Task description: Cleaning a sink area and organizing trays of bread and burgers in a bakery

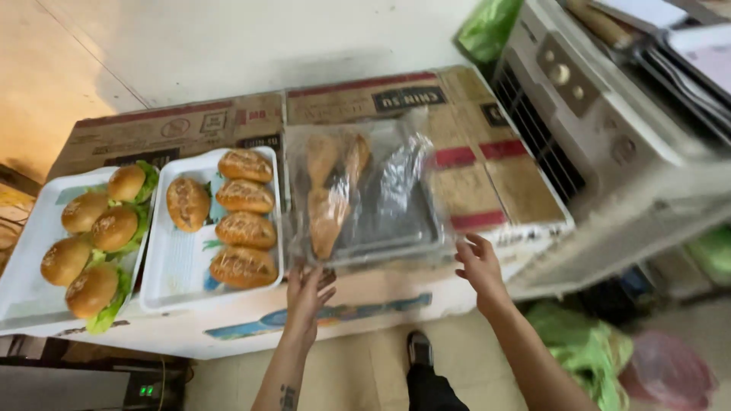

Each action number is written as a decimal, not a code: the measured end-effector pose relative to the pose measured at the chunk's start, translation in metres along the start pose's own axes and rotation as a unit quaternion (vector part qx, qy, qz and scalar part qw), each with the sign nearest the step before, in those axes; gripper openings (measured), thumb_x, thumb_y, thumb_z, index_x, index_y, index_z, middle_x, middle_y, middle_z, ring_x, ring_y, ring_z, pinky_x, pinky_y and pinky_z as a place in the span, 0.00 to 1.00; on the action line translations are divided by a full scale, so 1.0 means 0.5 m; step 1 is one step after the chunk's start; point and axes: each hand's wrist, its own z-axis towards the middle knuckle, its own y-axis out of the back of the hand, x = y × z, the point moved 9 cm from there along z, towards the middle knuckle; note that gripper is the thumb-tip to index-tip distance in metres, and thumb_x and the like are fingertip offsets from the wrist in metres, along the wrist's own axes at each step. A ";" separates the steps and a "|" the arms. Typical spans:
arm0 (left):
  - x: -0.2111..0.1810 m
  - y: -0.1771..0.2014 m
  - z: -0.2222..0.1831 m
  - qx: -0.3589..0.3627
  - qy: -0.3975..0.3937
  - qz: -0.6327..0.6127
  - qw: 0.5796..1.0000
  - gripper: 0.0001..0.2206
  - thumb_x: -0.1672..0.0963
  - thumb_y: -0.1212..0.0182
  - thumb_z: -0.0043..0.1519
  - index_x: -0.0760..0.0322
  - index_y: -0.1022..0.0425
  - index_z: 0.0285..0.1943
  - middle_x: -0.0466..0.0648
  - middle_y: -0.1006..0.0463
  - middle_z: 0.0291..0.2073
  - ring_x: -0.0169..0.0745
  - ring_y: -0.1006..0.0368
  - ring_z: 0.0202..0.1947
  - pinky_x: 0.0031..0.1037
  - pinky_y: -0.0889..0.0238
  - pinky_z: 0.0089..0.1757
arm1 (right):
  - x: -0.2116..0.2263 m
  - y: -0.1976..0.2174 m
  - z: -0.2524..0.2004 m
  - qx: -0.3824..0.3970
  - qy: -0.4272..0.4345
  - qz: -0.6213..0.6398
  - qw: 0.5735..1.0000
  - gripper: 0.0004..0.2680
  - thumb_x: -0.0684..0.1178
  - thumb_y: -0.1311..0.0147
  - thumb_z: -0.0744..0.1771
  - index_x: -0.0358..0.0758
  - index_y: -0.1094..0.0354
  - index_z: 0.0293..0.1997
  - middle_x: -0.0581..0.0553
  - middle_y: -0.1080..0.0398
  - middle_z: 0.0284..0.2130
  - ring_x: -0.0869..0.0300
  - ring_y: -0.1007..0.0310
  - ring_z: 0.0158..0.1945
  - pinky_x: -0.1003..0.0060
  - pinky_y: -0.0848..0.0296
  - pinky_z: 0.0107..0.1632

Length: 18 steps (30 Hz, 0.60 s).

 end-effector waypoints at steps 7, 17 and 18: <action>0.094 0.022 0.079 -0.150 -0.020 -0.210 0.966 0.30 0.60 0.32 0.67 0.62 0.39 0.78 0.59 0.23 0.36 0.51 0.24 0.34 0.54 0.20 0.52 | 0.103 -0.085 0.255 0.103 -0.079 -0.092 0.987 0.21 0.57 0.44 0.73 0.46 0.34 0.78 0.41 0.22 0.58 0.55 0.24 0.43 0.59 0.26 0.39; -0.006 0.003 -0.008 -0.183 -0.086 -0.184 0.962 0.11 0.56 0.30 0.70 0.68 0.24 0.40 0.64 0.15 0.27 0.58 0.14 0.29 0.46 0.16 0.42 | 0.205 -0.212 0.173 0.275 -0.223 -0.121 0.928 0.24 0.64 0.54 0.75 0.33 0.31 0.74 0.36 0.25 0.59 0.48 0.25 0.59 0.53 0.24 0.68; -0.012 0.008 -0.005 -0.183 -0.089 -0.187 0.961 0.11 0.56 0.30 0.70 0.68 0.24 0.40 0.64 0.15 0.27 0.58 0.14 0.29 0.46 0.16 0.42 | 0.208 -0.216 0.177 0.276 -0.219 -0.122 0.928 0.24 0.64 0.54 0.75 0.33 0.31 0.74 0.36 0.25 0.59 0.48 0.25 0.59 0.53 0.24 0.68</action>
